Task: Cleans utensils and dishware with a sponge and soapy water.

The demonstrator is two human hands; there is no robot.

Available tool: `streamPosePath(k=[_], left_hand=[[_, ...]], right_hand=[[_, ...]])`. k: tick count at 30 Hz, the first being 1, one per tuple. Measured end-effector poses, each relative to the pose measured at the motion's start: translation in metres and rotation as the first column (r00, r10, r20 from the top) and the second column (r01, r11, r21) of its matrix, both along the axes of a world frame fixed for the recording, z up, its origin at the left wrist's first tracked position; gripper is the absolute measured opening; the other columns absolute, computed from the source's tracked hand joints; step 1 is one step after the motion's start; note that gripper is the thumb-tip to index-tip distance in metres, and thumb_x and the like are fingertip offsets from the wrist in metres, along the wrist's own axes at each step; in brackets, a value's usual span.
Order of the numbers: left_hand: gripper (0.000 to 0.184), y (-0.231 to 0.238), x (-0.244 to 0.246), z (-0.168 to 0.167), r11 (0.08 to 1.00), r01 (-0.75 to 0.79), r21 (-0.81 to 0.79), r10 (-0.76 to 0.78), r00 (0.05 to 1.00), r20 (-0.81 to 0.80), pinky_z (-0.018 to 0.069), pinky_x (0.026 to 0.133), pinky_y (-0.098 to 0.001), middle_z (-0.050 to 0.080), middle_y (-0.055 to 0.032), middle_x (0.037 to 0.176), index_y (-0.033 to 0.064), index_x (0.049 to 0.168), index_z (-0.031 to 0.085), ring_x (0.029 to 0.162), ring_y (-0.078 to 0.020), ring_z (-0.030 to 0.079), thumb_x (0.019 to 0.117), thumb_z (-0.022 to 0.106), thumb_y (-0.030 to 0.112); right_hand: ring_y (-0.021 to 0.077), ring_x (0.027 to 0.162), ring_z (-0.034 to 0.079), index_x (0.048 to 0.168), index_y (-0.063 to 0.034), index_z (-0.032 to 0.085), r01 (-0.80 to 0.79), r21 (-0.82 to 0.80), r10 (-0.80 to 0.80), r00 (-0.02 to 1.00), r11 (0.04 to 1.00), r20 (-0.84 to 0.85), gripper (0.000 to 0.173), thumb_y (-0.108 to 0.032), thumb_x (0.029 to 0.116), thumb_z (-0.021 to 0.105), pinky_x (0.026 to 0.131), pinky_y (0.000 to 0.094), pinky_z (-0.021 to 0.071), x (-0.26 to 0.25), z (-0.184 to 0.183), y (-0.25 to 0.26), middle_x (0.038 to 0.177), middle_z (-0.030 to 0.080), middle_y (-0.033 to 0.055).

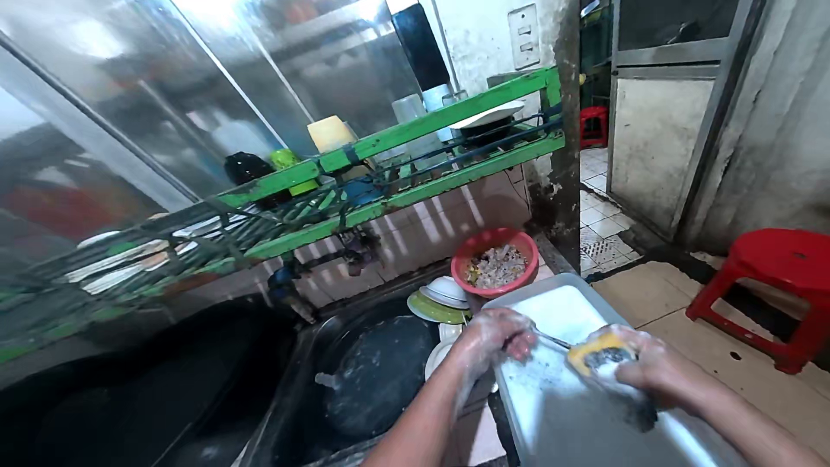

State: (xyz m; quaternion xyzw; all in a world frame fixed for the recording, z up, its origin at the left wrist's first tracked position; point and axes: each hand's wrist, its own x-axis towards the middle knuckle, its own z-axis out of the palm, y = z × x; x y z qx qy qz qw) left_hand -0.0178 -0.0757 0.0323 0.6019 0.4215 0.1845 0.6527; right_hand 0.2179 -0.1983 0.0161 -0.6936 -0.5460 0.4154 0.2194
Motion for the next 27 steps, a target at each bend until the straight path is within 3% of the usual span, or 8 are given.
streamPosePath(k=[2,5,8,11,14,18,24,27], left_hand=[[0.030,-0.011,0.015,-0.009,0.976,-0.195,-0.102,0.217,0.926,0.308,0.0596,0.069,-0.0329,0.070,-0.0128,0.094,-0.0051,0.116,0.061,0.072,-0.0183,0.068,0.1099,0.042,0.016],[0.031,-0.035,0.044,-0.029,0.931,-0.360,-0.061,0.351,0.837,0.420,0.0532,0.067,-0.0260,0.069,-0.0079,0.092,-0.0028,0.113,0.064,0.073,-0.0117,0.062,0.1106,0.039,0.017],[0.028,-0.036,0.045,-0.027,0.906,-0.413,-0.093,0.421,0.850,0.316,0.0560,0.070,-0.0286,0.067,-0.0079,0.087,-0.0037,0.115,0.061,0.075,-0.0149,0.065,0.1106,0.042,0.016],[0.026,-0.029,0.039,-0.023,0.934,-0.343,-0.103,0.357,0.910,0.210,0.0600,0.065,-0.0325,0.061,-0.0066,0.075,-0.0045,0.115,0.058,0.065,-0.0169,0.065,0.1104,0.044,0.017],[0.023,-0.051,0.049,-0.019,0.983,-0.185,0.004,0.185,0.983,-0.002,0.0477,0.050,-0.0240,0.059,-0.0029,0.072,-0.0012,0.117,0.058,0.051,-0.0087,0.053,0.1097,0.045,0.016],[0.025,-0.076,0.061,-0.014,0.995,-0.104,0.003,0.102,0.973,-0.208,0.0459,0.056,-0.0270,0.060,-0.0021,0.078,0.0024,0.127,0.059,0.059,-0.0095,0.052,0.1064,0.048,0.011],[0.026,-0.071,0.047,-0.011,0.998,-0.061,0.034,0.069,0.936,-0.344,0.0488,0.061,-0.0323,0.060,-0.0057,0.082,0.0023,0.127,0.057,0.063,-0.0138,0.055,0.1029,0.049,0.006],[0.024,-0.076,0.037,-0.023,0.996,-0.088,-0.023,0.077,0.952,-0.295,0.0440,0.053,-0.0268,0.058,-0.0018,0.073,0.0037,0.125,0.059,0.055,-0.0098,0.050,0.1073,0.050,0.017]], right_hand=[[0.0271,0.121,0.062,0.140,-0.0075,0.057,0.192,0.066,-0.171,0.956,0.979,-0.239,0.060,-0.008,0.0814,0.073,0.103,0.0498,0.0504,-0.017,-0.010,0.002,0.132,0.063,0.0168],[0.0171,0.105,0.069,0.130,-0.0080,0.062,0.337,0.150,-0.220,0.832,0.929,-0.510,0.056,-0.011,0.0754,0.073,0.090,0.0407,0.0591,-0.042,-0.027,0.005,0.118,0.069,0.0087],[0.0215,0.113,0.066,0.130,-0.0113,0.065,0.112,0.125,-0.062,0.936,0.986,-0.346,0.056,-0.023,0.0767,0.077,0.096,0.0475,0.0547,-0.033,-0.029,-0.002,0.122,0.069,0.0103],[0.0279,0.120,0.062,0.143,-0.0055,0.055,0.308,0.078,-0.253,0.881,0.948,-0.399,0.065,-0.018,0.0822,0.075,0.101,0.0496,0.0513,-0.022,-0.015,-0.004,0.133,0.062,0.0193],[0.0229,0.110,0.067,0.138,-0.0092,0.057,0.436,0.147,-0.328,0.825,0.888,-0.461,0.065,-0.027,0.0786,0.075,0.092,0.0443,0.0574,-0.022,-0.004,0.009,0.125,0.066,0.0142],[0.0380,0.140,0.047,0.150,-0.0043,0.049,0.395,0.122,-0.373,0.912,0.910,-0.170,0.068,-0.025,0.0908,0.075,0.115,0.0570,0.0365,-0.012,0.005,0.025,0.151,0.049,0.0238],[0.0268,0.122,0.063,0.144,-0.0092,0.053,0.186,0.259,-0.141,0.973,0.948,-0.185,0.063,-0.029,0.0886,0.074,0.104,0.0496,0.0502,-0.039,-0.015,0.010,0.131,0.065,0.0161],[0.0409,0.131,0.055,0.147,-0.0055,0.053,0.273,0.249,-0.269,0.962,0.929,-0.051,0.062,-0.030,0.0935,0.072,0.111,0.0604,0.0415,-0.024,-0.019,0.020,0.138,0.059,0.0259]])
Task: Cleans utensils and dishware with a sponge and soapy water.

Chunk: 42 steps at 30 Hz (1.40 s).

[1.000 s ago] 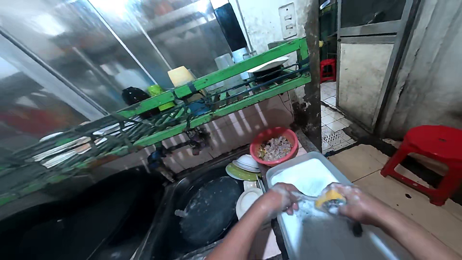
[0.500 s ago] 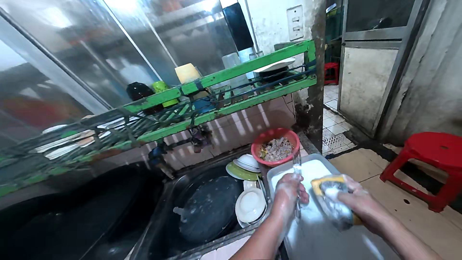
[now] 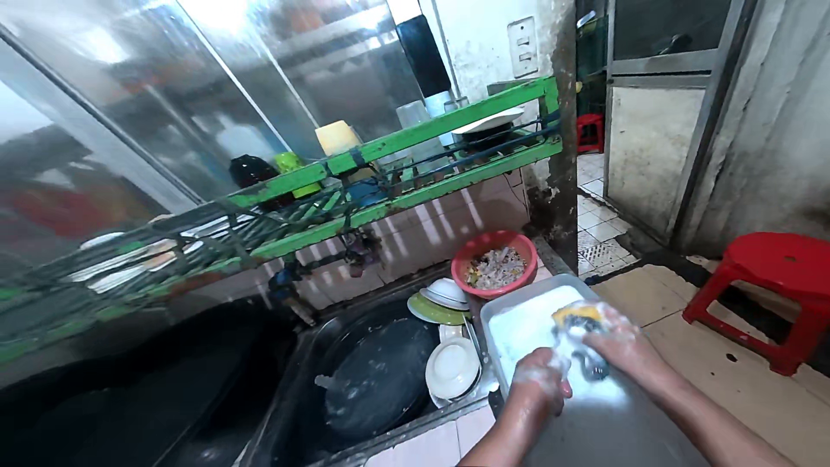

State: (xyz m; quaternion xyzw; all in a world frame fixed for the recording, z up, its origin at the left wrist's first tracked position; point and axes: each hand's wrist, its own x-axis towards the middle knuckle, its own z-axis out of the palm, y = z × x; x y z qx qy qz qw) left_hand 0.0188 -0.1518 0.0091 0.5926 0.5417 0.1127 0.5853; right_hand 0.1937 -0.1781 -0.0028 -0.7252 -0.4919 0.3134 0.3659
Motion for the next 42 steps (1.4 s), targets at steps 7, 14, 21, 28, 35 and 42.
streamPosePath(k=[7,14,21,28,35,42], left_hand=[[0.027,-0.010,-0.016,0.007,0.979,-0.049,-0.200,0.113,0.941,0.320,0.0430,0.045,-0.0219,0.057,-0.0020,0.065,0.0051,0.131,0.053,0.048,-0.0076,0.051,0.1073,0.048,0.017],[0.024,-0.001,-0.056,0.002,0.988,0.108,0.109,-0.122,0.984,0.127,0.0459,0.054,-0.0257,0.061,-0.0030,0.076,0.0035,0.116,0.063,0.058,-0.0096,0.054,0.1049,0.050,0.020],[0.040,0.103,-0.192,-0.036,0.862,0.237,0.448,0.199,0.655,-0.729,0.0438,0.110,-0.0577,0.061,-0.0192,0.139,0.0091,0.143,0.058,0.131,-0.0372,0.057,0.1072,0.045,0.021],[0.037,0.118,-0.068,-0.027,0.632,0.489,0.601,-0.058,0.804,-0.592,0.0396,0.117,-0.0492,0.057,-0.0193,0.144,0.0035,0.137,0.063,0.137,-0.0339,0.051,0.1047,0.048,0.013],[0.049,0.107,0.054,-0.093,0.573,0.770,0.281,-0.402,0.563,-0.721,0.0230,0.125,-0.0512,0.034,-0.0253,0.161,-0.0085,0.151,0.040,0.153,-0.0383,0.027,0.1047,0.044,0.006],[0.054,0.104,0.022,-0.212,0.589,0.705,0.396,-0.570,0.709,-0.415,0.0374,0.118,-0.0409,0.051,-0.0325,0.145,-0.0118,0.145,0.046,0.139,-0.0392,0.049,0.1140,0.029,0.029]], right_hand=[[0.0342,0.127,0.058,0.156,-0.0060,0.035,0.144,-0.035,-0.146,0.906,0.989,-0.397,0.080,-0.036,0.0921,0.073,0.104,0.0553,0.0491,-0.017,-0.001,0.005,0.142,0.055,0.0236],[0.0419,0.128,0.056,0.148,-0.0021,0.048,0.136,-0.044,-0.140,0.984,0.990,-0.113,0.071,-0.039,0.0931,0.073,0.107,0.0622,0.0426,-0.014,0.013,0.008,0.137,0.058,0.0283],[0.0456,0.132,0.053,0.153,-0.0072,0.043,-0.023,-0.151,0.037,0.995,0.988,0.092,0.076,-0.029,0.0887,0.078,0.109,0.0651,0.0415,0.024,0.000,-0.052,0.144,0.054,0.0275],[0.0459,0.121,0.063,0.129,-0.0033,0.068,-0.309,0.015,0.284,0.889,0.951,0.359,0.041,-0.024,0.0937,0.072,0.101,0.0648,0.0492,0.027,-0.027,-0.131,0.129,0.067,0.0235],[0.0421,0.118,0.066,0.135,-0.0065,0.066,-0.361,0.105,0.271,0.835,0.927,0.479,0.042,-0.022,0.0963,0.067,0.103,0.0583,0.0505,0.027,-0.044,-0.135,0.129,0.068,0.0218],[0.0372,0.110,0.070,0.127,-0.0090,0.070,-0.329,0.210,0.193,0.851,0.921,0.489,0.036,-0.022,0.0937,0.069,0.095,0.0549,0.0553,0.023,-0.052,-0.135,0.120,0.073,0.0163]])
